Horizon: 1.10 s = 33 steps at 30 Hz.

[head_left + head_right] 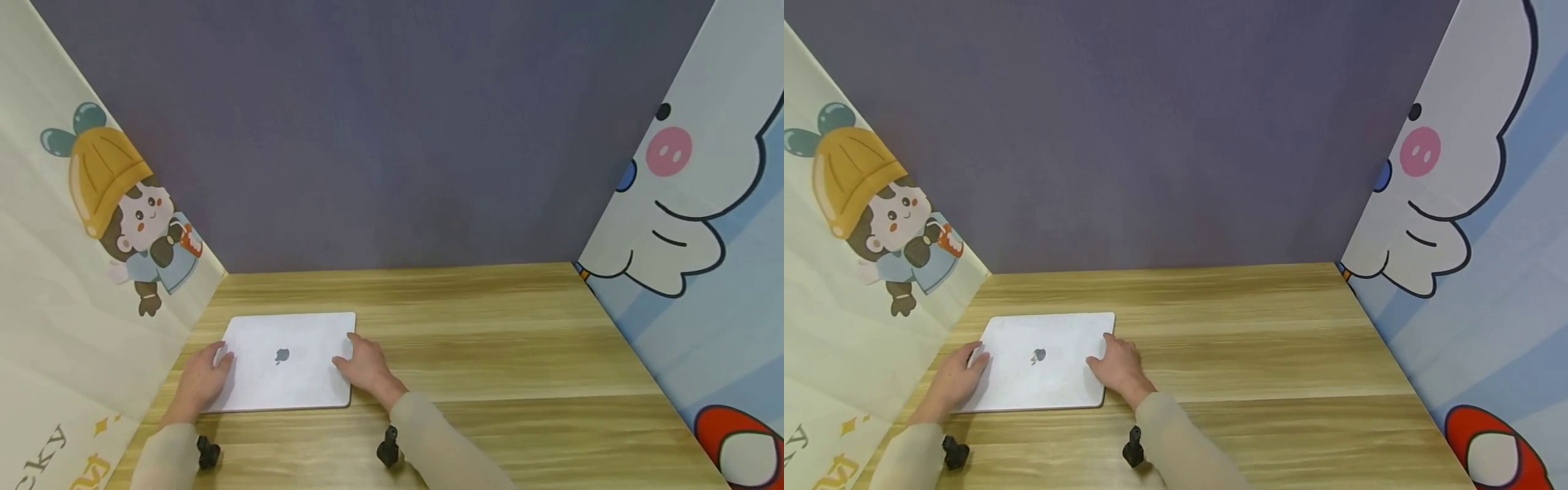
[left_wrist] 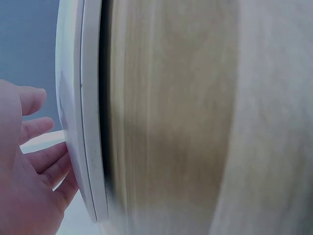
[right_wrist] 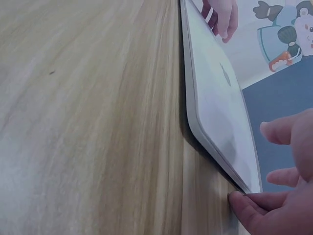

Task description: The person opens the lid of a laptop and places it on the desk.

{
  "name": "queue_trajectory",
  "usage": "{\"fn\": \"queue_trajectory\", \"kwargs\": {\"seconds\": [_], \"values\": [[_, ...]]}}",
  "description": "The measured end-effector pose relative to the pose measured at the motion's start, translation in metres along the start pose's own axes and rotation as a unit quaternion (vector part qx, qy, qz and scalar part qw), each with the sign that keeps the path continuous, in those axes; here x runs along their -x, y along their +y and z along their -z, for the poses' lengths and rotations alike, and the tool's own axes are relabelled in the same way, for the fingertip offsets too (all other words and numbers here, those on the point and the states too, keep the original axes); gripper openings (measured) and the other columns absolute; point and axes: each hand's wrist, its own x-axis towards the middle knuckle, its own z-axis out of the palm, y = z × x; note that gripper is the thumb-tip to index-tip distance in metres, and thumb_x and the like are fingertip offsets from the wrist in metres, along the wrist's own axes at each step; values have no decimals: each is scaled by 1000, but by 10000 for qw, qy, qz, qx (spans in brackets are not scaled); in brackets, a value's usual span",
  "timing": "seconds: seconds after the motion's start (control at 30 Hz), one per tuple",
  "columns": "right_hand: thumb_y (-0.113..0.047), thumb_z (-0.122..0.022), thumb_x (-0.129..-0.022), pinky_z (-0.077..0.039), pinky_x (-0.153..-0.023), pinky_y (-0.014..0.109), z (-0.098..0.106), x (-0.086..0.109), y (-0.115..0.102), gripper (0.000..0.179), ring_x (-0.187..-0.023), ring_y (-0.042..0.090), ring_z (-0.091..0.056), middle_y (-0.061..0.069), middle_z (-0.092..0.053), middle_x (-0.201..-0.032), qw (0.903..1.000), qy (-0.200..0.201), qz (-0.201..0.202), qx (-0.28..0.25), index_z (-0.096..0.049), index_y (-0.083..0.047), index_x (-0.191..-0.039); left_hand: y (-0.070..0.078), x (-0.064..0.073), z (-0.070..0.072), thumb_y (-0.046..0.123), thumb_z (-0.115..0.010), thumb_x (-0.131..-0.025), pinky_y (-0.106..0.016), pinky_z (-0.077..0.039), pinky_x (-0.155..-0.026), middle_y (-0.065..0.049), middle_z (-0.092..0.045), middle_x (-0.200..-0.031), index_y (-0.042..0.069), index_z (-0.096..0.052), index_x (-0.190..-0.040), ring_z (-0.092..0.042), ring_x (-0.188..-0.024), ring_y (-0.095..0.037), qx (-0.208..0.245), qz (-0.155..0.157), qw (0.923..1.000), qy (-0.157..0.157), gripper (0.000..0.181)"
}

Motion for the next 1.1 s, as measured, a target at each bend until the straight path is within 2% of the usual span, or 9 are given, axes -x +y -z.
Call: {"fn": "queue_trajectory", "kwargs": {"seconds": [0.37,0.53,0.63,0.77,0.97,1.1], "values": [[-29,-73,-92,-44,-108,51,-6,0,-9,62,-129,43,-52,21,-61,-138,9995,4,-221,-208,-53,0,-143,2,-5,-2,29,-40,-108,-69,-25,-112,-42,-35,-148,-15,-38,-145,-30,-136,-59,89,315,9993,-153,57],[-26,-74,-90,-44,-108,52,-8,1,-11,63,-130,43,-51,22,-58,-139,9972,-17,-399,-629,-52,1,-144,4,-6,-2,30,-42,-108,-68,-25,-113,-41,-34,-149,-14,-39,-144,-29,-138,-58,206,449,9986,-176,57],[-22,-74,-90,-46,-107,51,-8,0,-10,62,-132,41,-51,23,-55,-143,9930,17,-594,-1017,-51,-1,-144,5,-7,1,32,-42,-108,-68,-24,-114,-41,-31,-152,-13,-37,-147,-27,-141,-57,495,606,9965,-298,60],[-18,-72,-92,-48,-106,49,-8,-2,-8,58,-133,38,-51,25,-51,-146,9810,116,-829,-1748,-52,-3,-144,9,-10,7,36,-41,-108,-67,-23,-115,-40,-28,-154,-11,-33,-150,-25,-142,-56,974,874,9905,-420,63],[-11,-74,-88,-51,-103,49,-3,-1,-7,54,-130,41,-52,30,-51,-142,9456,188,-1063,-3068,-56,0,-138,12,-9,8,29,-45,-107,-65,-29,-113,-38,-32,-150,-11,-34,-150,-35,-135,-52,1438,1252,9812,-306,59],[-4,-74,-84,-55,-92,43,0,-1,-3,53,-116,34,-58,26,-55,-133,9240,245,-1194,-3625,-57,2,-134,8,-8,7,24,-49,-105,-62,-33,-111,-37,-34,-149,-12,-38,-148,-38,-131,-49,1845,1422,9723,-193,57]]}}
